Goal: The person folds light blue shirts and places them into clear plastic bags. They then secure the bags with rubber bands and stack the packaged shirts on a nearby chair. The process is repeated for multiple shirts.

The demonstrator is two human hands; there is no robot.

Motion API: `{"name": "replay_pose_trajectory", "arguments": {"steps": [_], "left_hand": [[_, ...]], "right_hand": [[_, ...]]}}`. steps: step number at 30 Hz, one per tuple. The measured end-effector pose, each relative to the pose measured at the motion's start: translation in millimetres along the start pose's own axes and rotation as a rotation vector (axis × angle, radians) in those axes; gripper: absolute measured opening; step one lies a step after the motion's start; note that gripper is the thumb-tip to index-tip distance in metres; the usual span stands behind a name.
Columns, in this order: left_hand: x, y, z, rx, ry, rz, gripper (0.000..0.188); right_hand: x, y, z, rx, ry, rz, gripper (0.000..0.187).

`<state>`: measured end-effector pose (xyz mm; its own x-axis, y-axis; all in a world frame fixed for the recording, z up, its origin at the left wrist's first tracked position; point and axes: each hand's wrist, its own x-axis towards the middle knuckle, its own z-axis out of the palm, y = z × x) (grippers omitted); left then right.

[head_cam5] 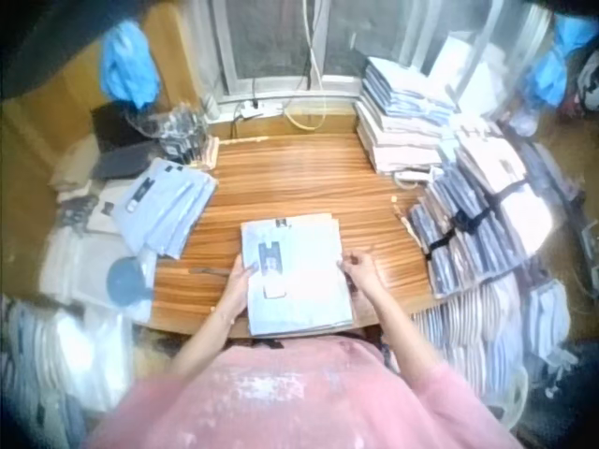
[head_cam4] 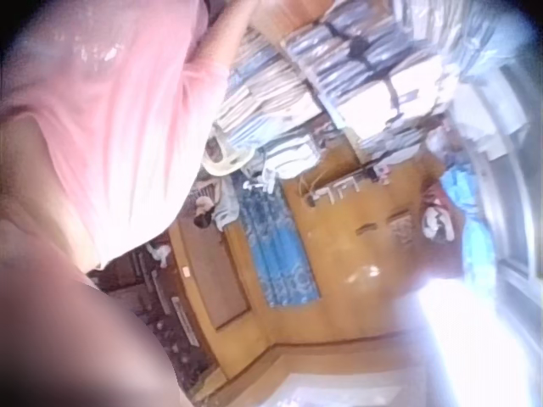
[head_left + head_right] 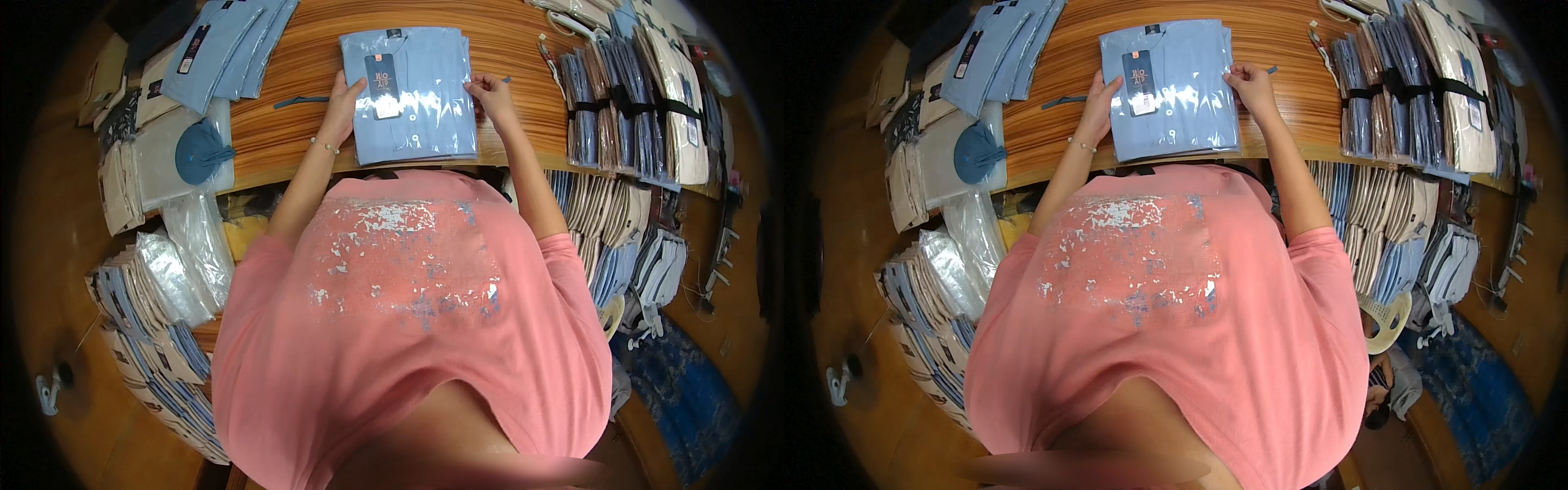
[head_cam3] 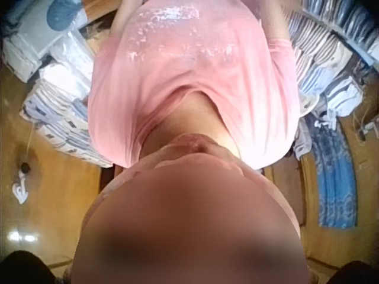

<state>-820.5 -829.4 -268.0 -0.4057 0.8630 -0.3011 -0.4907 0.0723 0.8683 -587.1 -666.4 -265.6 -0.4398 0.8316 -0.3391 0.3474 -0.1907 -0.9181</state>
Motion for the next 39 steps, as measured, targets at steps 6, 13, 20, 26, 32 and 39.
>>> {"name": "replay_pose_trajectory", "arguments": {"steps": [6, 13, 20, 26, 32, 39], "left_hand": [[11.9, 6.8, -9.0, 1.181, 0.083, 0.193, 0.069], [64.9, 121.5, -107.1, 1.369, 0.632, 0.821, 0.087], [19.4, 98.0, -205.6, 1.948, 0.311, 0.543, 0.040], [-43.7, 48.0, -174.8, 0.402, 1.057, 0.572, 0.045], [-51.0, 56.3, -177.1, -0.290, 0.955, 0.137, 0.056], [-29.8, 64.4, -160.2, -0.482, 0.614, 0.443, 0.044]], "right_hand": [[-15.7, 2.3, -4.1, -0.071, 0.010, 0.052, 0.024], [-19.0, -16.5, -15.1, -0.392, 0.168, -0.204, 0.036], [-38.9, -54.7, -11.0, -0.014, -0.003, 0.024, 0.034], [-33.8, -59.7, -20.0, 0.066, -0.012, 0.041, 0.030], [-18.6, -74.4, -9.8, 0.107, -0.095, 0.010, 0.028], [-23.2, -88.8, 10.1, 0.139, -0.256, 0.006, 0.028]]}}
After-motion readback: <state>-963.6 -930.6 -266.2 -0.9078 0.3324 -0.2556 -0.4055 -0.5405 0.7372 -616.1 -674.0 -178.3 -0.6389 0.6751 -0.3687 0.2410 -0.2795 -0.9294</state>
